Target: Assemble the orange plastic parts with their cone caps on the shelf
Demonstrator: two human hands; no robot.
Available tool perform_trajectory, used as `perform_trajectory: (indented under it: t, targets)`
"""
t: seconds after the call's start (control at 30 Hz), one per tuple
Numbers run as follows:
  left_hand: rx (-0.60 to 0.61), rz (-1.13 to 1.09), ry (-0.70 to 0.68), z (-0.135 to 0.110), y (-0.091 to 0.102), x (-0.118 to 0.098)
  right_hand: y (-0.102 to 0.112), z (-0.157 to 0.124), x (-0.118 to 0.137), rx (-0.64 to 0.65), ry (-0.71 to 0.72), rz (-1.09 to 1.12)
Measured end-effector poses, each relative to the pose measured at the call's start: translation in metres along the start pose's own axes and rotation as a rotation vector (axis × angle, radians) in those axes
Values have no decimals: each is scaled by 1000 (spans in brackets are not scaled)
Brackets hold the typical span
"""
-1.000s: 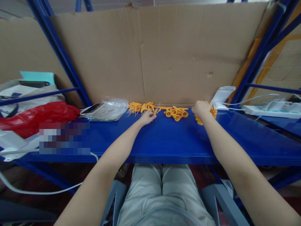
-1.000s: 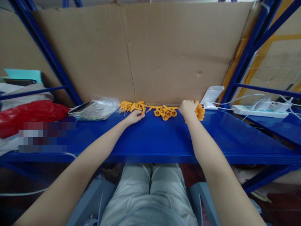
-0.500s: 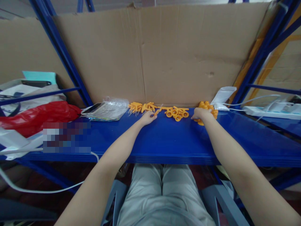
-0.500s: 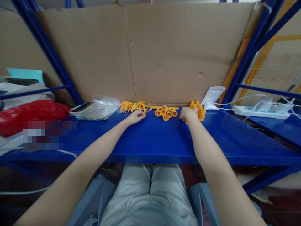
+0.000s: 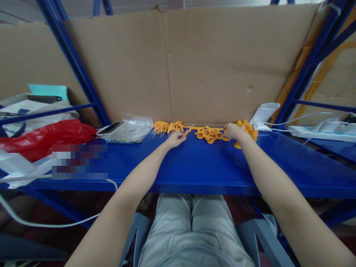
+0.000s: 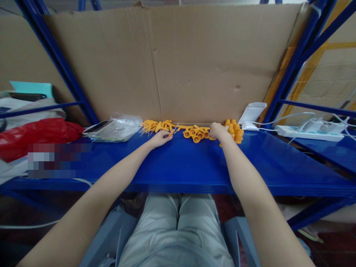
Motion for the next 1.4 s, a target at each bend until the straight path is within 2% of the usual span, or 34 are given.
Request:
perform_trajectory:
  t: [0.17, 0.27, 0.43, 0.6, 0.77, 1.03, 1.4]
  targets:
    - [2, 6, -25, -2, 2, -5, -6, -1, 3, 189, -16, 20]
    - [15, 13, -8, -3, 3, -8, -8, -1, 2, 226, 6, 16]
    - [7, 15, 3, -4, 4, -10, -4, 0, 0, 93, 21, 36]
    - [-5, -16, -1, -4, 4, -10, 7, -6, 3, -29, -74, 85]
    - [-10, -32, 10, -4, 3, -9, 14, -11, 9, -57, -67, 112]
    - [-15, -2, -9, -1, 1, -4, 10, -3, 5, -132, -25, 84]
    - [-55, -59, 21, -6, 8, -14, 8, -1, 5, -166, 48, 150]
Point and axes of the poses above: each hand's wrist, its own z-axis towards the middle knuckle, its own y-axis out of the back of the hand, x = y × z, the point moved 3 cm from there along z, towards the middle knuckle, and after that the axes turned 2 degrees about y, right-handed, at the moved point
